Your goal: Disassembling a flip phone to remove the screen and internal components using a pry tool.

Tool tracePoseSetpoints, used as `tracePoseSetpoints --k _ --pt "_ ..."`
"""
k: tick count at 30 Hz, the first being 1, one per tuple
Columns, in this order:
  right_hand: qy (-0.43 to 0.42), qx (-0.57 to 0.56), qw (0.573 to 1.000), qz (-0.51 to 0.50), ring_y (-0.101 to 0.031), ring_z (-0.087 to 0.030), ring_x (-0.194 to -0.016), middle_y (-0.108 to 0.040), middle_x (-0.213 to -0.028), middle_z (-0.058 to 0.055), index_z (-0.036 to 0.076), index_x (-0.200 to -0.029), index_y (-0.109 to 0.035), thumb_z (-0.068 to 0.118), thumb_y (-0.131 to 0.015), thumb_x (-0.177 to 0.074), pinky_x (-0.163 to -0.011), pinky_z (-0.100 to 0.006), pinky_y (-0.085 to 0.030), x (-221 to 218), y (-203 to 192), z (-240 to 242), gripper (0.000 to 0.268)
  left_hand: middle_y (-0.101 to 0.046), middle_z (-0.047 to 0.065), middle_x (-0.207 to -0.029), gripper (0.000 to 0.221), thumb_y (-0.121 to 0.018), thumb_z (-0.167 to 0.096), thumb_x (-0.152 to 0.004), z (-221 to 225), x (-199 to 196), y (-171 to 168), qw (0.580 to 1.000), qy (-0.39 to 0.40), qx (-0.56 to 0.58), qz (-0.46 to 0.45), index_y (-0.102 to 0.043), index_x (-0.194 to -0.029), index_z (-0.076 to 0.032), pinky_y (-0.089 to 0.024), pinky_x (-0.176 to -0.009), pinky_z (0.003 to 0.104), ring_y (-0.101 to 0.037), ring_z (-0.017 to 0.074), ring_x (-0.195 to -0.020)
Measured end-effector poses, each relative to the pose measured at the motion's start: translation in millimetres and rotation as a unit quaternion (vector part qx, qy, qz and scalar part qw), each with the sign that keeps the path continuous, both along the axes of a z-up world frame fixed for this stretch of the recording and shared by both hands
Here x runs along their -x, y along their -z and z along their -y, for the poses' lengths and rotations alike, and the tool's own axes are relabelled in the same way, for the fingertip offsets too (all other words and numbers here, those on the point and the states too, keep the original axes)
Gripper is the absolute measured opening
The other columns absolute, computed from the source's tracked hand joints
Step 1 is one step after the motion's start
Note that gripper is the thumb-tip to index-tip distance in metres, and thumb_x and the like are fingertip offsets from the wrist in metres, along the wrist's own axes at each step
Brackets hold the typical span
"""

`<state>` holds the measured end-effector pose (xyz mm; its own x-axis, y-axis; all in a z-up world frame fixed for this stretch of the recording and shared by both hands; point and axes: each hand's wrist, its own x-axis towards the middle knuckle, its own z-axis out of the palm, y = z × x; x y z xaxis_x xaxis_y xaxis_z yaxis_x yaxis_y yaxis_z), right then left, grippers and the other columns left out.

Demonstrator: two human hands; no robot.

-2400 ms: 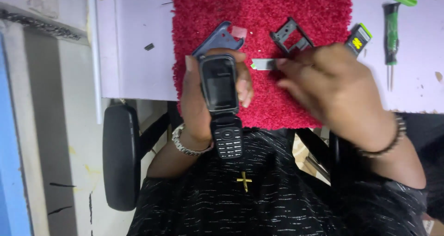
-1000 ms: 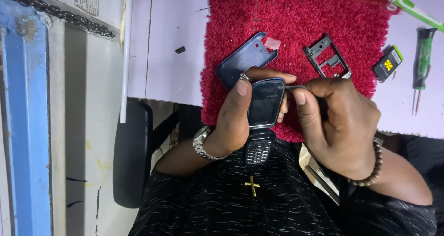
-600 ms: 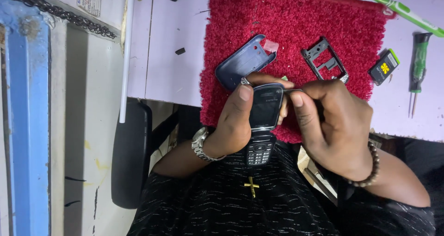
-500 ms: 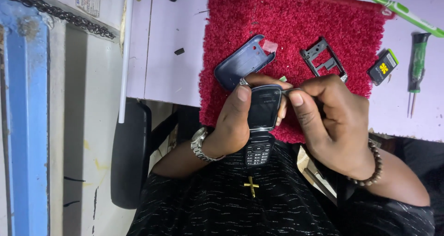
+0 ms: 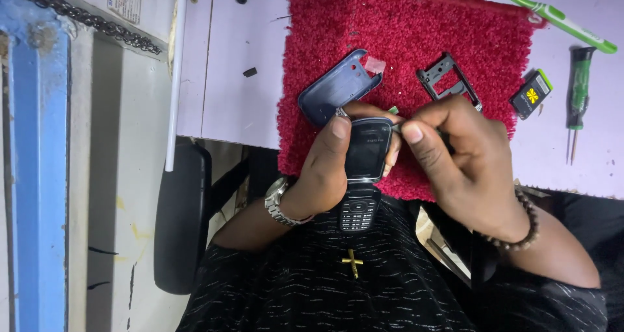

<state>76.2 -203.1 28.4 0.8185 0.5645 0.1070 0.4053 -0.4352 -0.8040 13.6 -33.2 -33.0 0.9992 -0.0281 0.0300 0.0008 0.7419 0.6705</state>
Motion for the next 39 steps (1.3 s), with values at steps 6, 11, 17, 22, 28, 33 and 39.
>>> tracePoseSetpoints --k 6,11,17,22,28,33,39 --pt "0.017 -0.043 0.992 -0.12 -0.065 -0.012 -0.083 -0.071 -0.092 -0.004 0.004 -0.104 -0.063 0.018 -0.058 -0.113 -0.08 -0.027 -0.051 -4 0 -1 0.018 -0.061 0.014 -0.085 0.045 -0.041 -0.052 -0.118 -2 -3 1 0.999 0.011 0.013 0.033 -0.062 -0.126 -0.012 -0.051 -0.076 0.035 -0.06 0.0227 -0.078" --pt "0.012 0.002 1.0 -0.017 -0.068 -0.018 -0.077 -0.071 -0.088 -0.007 0.003 -0.103 -0.063 0.017 -0.059 -0.114 -0.075 -0.031 -0.051 1 4 1 0.018 -0.063 0.016 -0.087 0.05 -0.043 -0.053 -0.118 -3 -5 6 0.998 0.032 0.053 0.014 -0.063 -0.129 -0.009 -0.05 -0.07 0.035 -0.06 0.0239 -0.076" --pt "-0.002 0.085 0.973 0.213 -0.066 -0.028 -0.072 -0.072 -0.089 -0.014 -0.002 -0.102 -0.066 0.01 -0.062 -0.114 -0.067 -0.04 -0.05 12 2 2 0.018 -0.067 0.016 -0.088 0.058 -0.043 -0.057 -0.115 -5 -3 3 0.999 0.034 0.006 -0.023 -0.065 -0.129 -0.005 -0.054 -0.069 0.033 -0.064 0.0226 -0.075" --pt "0.043 0.087 0.982 0.161 -0.069 -0.023 -0.071 -0.076 -0.089 -0.008 0.002 -0.103 -0.065 0.014 -0.061 -0.116 -0.066 -0.036 -0.05 23 3 -6 0.017 -0.069 0.013 -0.091 0.06 -0.041 -0.056 -0.114 0 1 0 0.998 -0.016 -0.058 -0.033 -0.067 -0.128 -0.004 -0.056 -0.076 0.033 -0.065 0.0191 -0.081" --pt "0.003 0.09 0.931 0.352 -0.062 -0.031 -0.064 -0.067 -0.084 -0.019 -0.006 -0.096 -0.058 -0.002 -0.06 -0.113 -0.058 -0.042 -0.053 25 12 -11 0.018 -0.075 0.012 -0.102 0.064 -0.046 -0.06 -0.112 1 3 -1 0.998 -0.008 -0.043 -0.052 -0.069 -0.131 -0.003 -0.062 -0.082 0.034 -0.072 0.0189 -0.091" --pt "0.032 0.13 0.94 0.313 -0.06 -0.031 -0.065 -0.066 -0.089 -0.016 -0.003 -0.105 -0.064 0.007 -0.06 -0.115 -0.06 -0.044 -0.046 30 16 -4 0.015 -0.073 0.012 -0.097 0.062 -0.045 -0.057 -0.112 3 3 1 0.998 -0.019 -0.019 -0.057 -0.068 -0.129 -0.002 -0.06 -0.081 0.034 -0.069 0.0188 -0.09" --pt "0.038 0.032 0.998 0.048 -0.065 -0.017 -0.072 -0.071 -0.088 -0.007 0.001 -0.103 -0.065 0.015 -0.06 -0.114 -0.066 -0.031 -0.048 13 -3 -4 0.018 -0.064 0.015 -0.087 0.057 -0.043 -0.055 -0.115 1 0 4 1.0 0.004 0.017 0.006 -0.064 -0.127 -0.004 -0.05 -0.07 0.033 -0.061 0.0212 -0.077"
